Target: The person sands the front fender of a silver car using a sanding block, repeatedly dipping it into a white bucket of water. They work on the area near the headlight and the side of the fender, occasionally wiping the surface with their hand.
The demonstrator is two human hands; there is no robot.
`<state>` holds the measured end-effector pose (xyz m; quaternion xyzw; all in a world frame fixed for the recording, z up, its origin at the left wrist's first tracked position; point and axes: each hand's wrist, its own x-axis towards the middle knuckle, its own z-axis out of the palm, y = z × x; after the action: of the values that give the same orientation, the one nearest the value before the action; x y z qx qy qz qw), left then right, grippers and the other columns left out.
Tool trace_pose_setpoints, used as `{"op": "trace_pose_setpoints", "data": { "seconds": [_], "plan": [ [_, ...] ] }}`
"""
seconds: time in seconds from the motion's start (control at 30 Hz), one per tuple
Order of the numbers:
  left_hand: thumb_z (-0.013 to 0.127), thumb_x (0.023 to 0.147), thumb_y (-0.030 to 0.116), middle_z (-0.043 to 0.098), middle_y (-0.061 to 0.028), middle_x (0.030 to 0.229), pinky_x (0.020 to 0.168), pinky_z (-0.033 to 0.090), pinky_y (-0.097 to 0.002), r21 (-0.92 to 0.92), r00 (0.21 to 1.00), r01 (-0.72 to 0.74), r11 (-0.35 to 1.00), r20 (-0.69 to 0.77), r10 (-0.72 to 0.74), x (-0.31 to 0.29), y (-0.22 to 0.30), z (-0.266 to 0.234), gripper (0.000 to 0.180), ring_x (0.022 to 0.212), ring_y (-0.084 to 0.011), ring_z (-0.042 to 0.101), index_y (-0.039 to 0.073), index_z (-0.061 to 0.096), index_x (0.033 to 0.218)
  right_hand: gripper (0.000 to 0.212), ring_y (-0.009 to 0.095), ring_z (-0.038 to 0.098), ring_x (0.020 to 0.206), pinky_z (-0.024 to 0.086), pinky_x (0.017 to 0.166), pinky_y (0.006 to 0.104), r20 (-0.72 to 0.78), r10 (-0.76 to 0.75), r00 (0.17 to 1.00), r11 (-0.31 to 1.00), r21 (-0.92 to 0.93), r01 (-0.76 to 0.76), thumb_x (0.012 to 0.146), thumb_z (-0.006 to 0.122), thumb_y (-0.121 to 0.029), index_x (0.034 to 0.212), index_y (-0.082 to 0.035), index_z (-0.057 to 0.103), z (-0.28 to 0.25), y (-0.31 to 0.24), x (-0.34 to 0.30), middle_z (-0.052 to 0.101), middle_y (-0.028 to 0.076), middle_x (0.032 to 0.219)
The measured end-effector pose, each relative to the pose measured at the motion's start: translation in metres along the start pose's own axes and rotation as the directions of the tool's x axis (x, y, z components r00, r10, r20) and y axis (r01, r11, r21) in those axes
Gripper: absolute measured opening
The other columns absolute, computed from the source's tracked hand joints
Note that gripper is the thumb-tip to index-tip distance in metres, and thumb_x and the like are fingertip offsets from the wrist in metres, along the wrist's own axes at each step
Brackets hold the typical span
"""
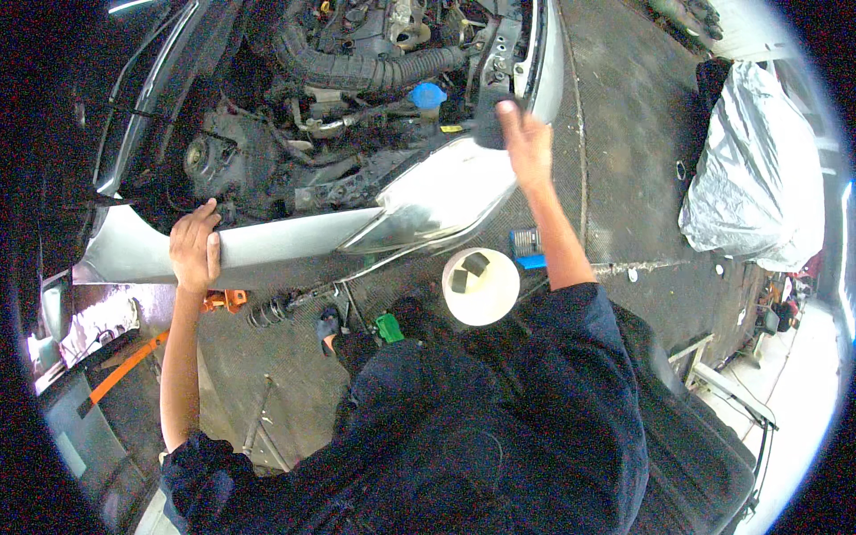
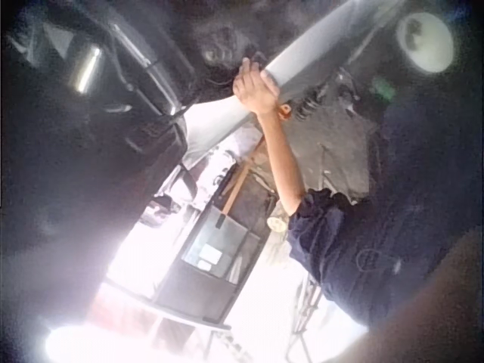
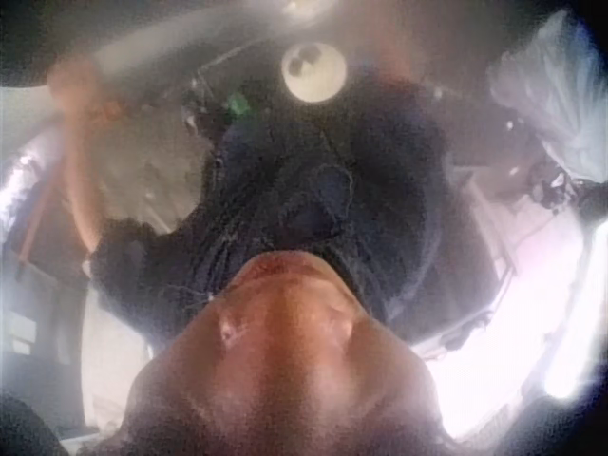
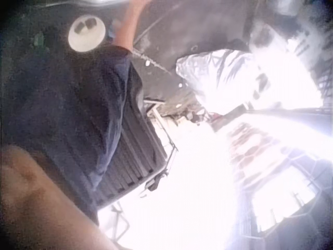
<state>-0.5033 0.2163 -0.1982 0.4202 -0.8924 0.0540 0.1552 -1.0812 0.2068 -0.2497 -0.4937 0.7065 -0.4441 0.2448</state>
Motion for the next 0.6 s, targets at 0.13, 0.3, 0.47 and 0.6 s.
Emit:
{"op": "trace_pose_setpoints", "data": {
  "seconds": [0.13, 0.3, 0.47, 0.6],
  "plan": [
    [0.047, 0.099, 0.025, 0.067, -0.0131, 0.131, 0.103, 0.046, -0.0467, 0.023, 0.999, 0.019, 1.0, 0.034, -0.02, -0.006, -0.002, -0.006, 0.032, 0.115, -0.0329, 0.064, 0.003, 0.068, 0.109, 0.034, 0.018, 0.063, 0.066, 0.053, 0.069, 0.0337, 0.006, -0.105, 0.994, 0.915, -0.39, 0.099, 0.101, 0.065, -0.037, 0.104, -0.004, 0.074, -0.025, -0.028, 0.014, 0.07, 0.012, 0.077],
    [0.047, 0.099, 0.025, 0.067, -0.0133, 0.132, 0.103, 0.045, -0.0469, 0.009, 1.0, 0.008, 1.0, 0.019, -0.008, -0.001, 0.001, -0.002, 0.032, 0.117, -0.0332, 0.064, 0.003, 0.068, 0.109, 0.023, 0.032, 0.07, 0.099, 0.057, 0.084, 0.0424, 0.396, -0.3, 0.868, 0.764, -0.445, 0.467, 0.094, 0.07, -0.024, 0.11, -0.006, 0.072, -0.021, 0.017, -0.019, 0.071, 0.012, 0.106],
    [0.045, 0.1, 0.025, 0.067, -0.0134, 0.132, 0.104, 0.045, -0.0469, 0.022, 0.999, 0.003, 1.0, 0.032, -0.004, -0.002, -0.001, -0.006, 0.034, 0.118, -0.033, 0.063, 0.002, 0.068, 0.11, 0.034, 0.033, 0.068, 0.105, 0.054, 0.099, 0.0398, 0.511, -0.498, 0.701, 0.758, -0.137, 0.638, 0.08, 0.074, -0.001, 0.113, -0.007, 0.071, 0.007, -0.024, -0.054, 0.07, 0.011, 0.11],
    [0.045, 0.101, 0.026, 0.067, -0.0133, 0.132, 0.104, 0.045, -0.0467, -0.01, 0.999, -0.002, 1.0, 0.035, 0.003, 0.001, -0.001, -0.005, 0.035, 0.118, -0.0327, 0.063, 0.002, 0.068, 0.11, 0.032, 0.031, 0.07, 0.102, 0.057, 0.093, 0.0397, 0.645, -0.395, 0.654, 0.741, -0.198, 0.642, 0.075, 0.071, 0.002, 0.105, -0.008, 0.075, -0.03, 0.003, 0.006, 0.072, 0.011, 0.103]
  ]
}}
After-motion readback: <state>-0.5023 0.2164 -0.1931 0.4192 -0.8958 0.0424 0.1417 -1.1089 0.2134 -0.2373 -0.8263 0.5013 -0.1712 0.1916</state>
